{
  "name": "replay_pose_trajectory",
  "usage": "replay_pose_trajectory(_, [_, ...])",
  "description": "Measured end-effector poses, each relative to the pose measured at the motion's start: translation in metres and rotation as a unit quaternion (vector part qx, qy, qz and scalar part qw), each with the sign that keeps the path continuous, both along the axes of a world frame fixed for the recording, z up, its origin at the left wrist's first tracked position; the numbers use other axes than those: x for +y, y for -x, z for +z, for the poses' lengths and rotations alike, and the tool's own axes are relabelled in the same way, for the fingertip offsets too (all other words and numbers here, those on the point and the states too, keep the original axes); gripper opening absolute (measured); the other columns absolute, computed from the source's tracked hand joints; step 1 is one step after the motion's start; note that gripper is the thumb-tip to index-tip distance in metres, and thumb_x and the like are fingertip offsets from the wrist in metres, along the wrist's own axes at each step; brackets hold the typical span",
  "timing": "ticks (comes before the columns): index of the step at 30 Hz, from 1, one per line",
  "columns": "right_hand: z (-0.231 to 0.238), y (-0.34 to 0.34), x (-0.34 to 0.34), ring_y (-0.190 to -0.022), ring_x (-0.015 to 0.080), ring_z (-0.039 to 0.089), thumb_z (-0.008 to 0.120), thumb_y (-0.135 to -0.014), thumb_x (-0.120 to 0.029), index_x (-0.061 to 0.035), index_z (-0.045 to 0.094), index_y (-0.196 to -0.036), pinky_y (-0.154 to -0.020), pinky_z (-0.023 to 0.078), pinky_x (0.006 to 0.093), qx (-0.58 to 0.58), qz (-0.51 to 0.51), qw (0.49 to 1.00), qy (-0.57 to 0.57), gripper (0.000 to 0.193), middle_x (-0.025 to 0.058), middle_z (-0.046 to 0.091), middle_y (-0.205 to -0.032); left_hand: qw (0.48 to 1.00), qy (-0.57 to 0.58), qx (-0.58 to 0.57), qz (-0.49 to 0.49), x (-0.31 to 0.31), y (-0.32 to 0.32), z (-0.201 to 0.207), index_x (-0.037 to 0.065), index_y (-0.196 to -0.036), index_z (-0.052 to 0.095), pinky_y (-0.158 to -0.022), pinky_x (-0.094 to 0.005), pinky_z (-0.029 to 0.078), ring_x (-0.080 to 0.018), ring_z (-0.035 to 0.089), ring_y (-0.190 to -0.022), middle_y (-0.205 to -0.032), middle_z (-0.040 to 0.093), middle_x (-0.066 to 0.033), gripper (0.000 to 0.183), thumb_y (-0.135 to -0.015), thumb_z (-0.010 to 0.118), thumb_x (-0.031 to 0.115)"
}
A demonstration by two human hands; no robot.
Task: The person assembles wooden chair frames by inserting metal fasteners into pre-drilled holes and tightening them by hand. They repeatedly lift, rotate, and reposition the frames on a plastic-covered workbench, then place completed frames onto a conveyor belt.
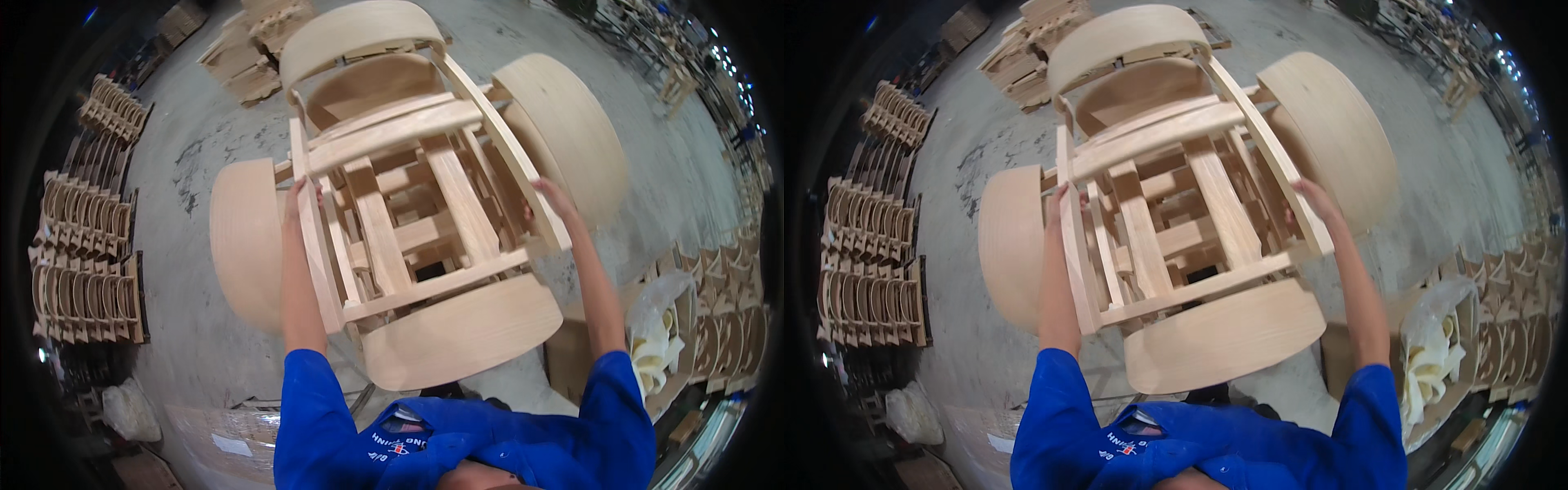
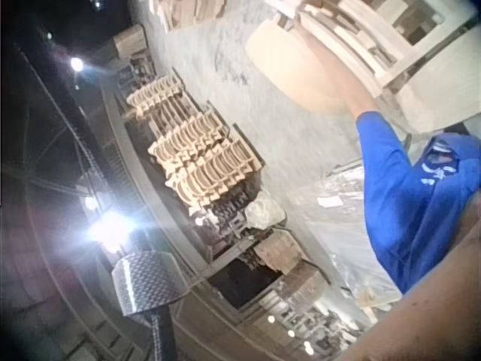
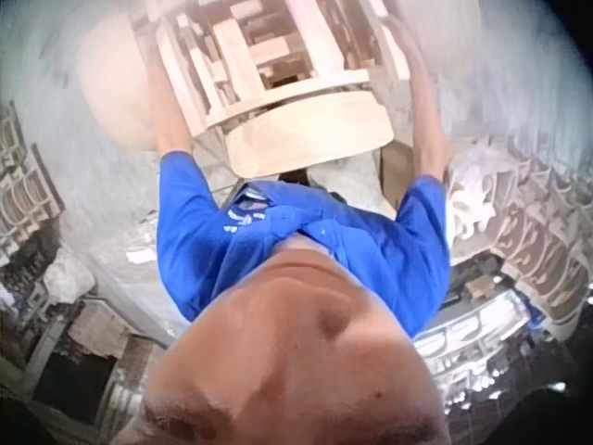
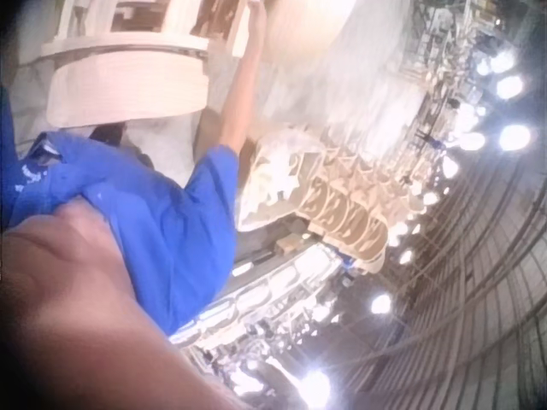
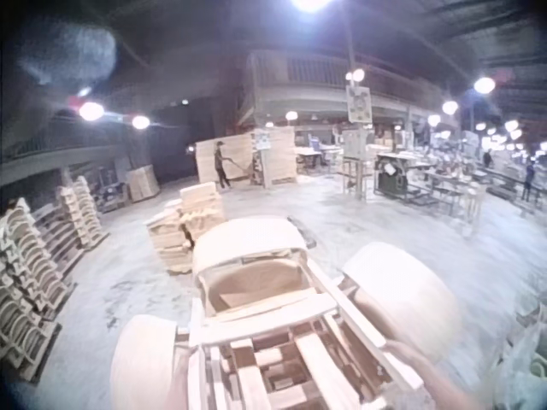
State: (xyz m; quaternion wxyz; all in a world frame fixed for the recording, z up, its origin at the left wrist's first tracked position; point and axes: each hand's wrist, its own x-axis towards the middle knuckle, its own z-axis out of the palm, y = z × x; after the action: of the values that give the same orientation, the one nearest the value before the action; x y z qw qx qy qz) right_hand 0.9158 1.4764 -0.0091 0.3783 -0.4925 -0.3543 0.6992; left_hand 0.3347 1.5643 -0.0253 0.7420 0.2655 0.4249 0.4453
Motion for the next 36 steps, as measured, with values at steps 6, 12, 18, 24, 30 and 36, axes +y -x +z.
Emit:
replay_pose_trajectory(6, [-0.014, -0.011, -0.013, -0.094, 0.0202, 0.059, 0.066, -0.078, -0.032, 0.0009, 0.061, -0.110, -0.081, 0.047, 0.0323, -0.439, -0.030, 0.884, -0.160, 0.046, 0.0117, 0.065, -0.101, 0.974, 0.052, 0.210, 0.067, -0.047, -0.055, -0.026, 0.001, -0.098, 0.056, -0.052, -0.0294, 0.053, -0.0184, 0.062, -0.061, -0.077, 0.059, -0.0100, 0.042, -0.080, 0.068, 0.036])
replay_pose_trajectory(12, [-0.028, -0.005, -0.063, -0.096, 0.0373, 0.060, 0.064, -0.075, -0.021, 0.0031, 0.056, -0.109, -0.088, 0.045, 0.0416, -0.527, -0.023, 0.820, -0.220, 0.042, 0.0246, 0.062, -0.102, 0.928, -0.022, 0.368, 0.062, -0.132, -0.068, -0.031, -0.004, -0.083, 0.057, -0.055, -0.0307, 0.049, -0.0197, 0.060, -0.061, -0.073, 0.059, -0.0099, 0.012, -0.076, 0.061, 0.005])
replay_pose_trajectory(18, [-0.018, 0.007, -0.089, -0.102, 0.0354, 0.057, 0.068, -0.073, -0.027, 0.0054, 0.050, -0.116, -0.089, 0.046, 0.0422, -0.472, -0.019, 0.865, -0.171, 0.056, 0.0272, 0.058, -0.109, 0.872, -0.080, 0.482, 0.010, -0.147, -0.050, -0.025, -0.009, -0.085, 0.064, -0.061, -0.0320, 0.047, -0.0168, 0.059, -0.070, -0.076, 0.062, -0.0091, 0.020, -0.073, 0.067, 0.007])
replay_pose_trajectory(24, [-0.008, -0.016, -0.179, -0.087, 0.0376, 0.060, 0.059, -0.083, -0.028, 0.0003, 0.058, -0.101, -0.080, 0.048, 0.0431, -0.452, -0.160, 0.814, -0.328, 0.034, 0.0227, 0.062, -0.092, 0.637, -0.331, 0.689, 0.096, -0.169, -0.134, 0.015, -0.007, -0.125, 0.048, -0.092, -0.0420, 0.046, -0.0330, 0.057, -0.104, -0.120, 0.055, -0.0241, 0.058, -0.077, 0.070, 0.016])
replay_pose_trajectory(30, [-0.022, -0.161, -0.450, -0.076, 0.0320, 0.063, 0.056, -0.081, -0.024, -0.0095, 0.067, -0.092, -0.067, 0.050, 0.0394, -0.513, -0.347, 0.784, -0.030, 0.021, 0.0136, 0.066, -0.085, 0.713, -0.543, 0.444, -0.025, -0.263, -0.411, 0.083, -0.003, -0.120, 0.053, -0.088, -0.0382, 0.047, -0.0278, 0.056, -0.106, -0.120, 0.056, -0.0159, 0.038, -0.084, 0.063, 0.003])
replay_pose_trajectory(36, [-0.080, -0.353, -0.721, -0.068, 0.0277, 0.065, 0.065, -0.080, -0.026, -0.0048, 0.068, -0.093, -0.065, 0.050, 0.0368, -0.629, -0.526, 0.545, 0.176, 0.025, 0.0154, 0.066, -0.074, 0.623, -0.692, 0.212, -0.297, -0.426, -0.682, 0.077, 0.002, -0.103, 0.063, -0.086, -0.0367, 0.047, -0.0276, 0.060, -0.098, -0.104, 0.064, -0.0128, 0.029, -0.075, 0.064, -0.004])
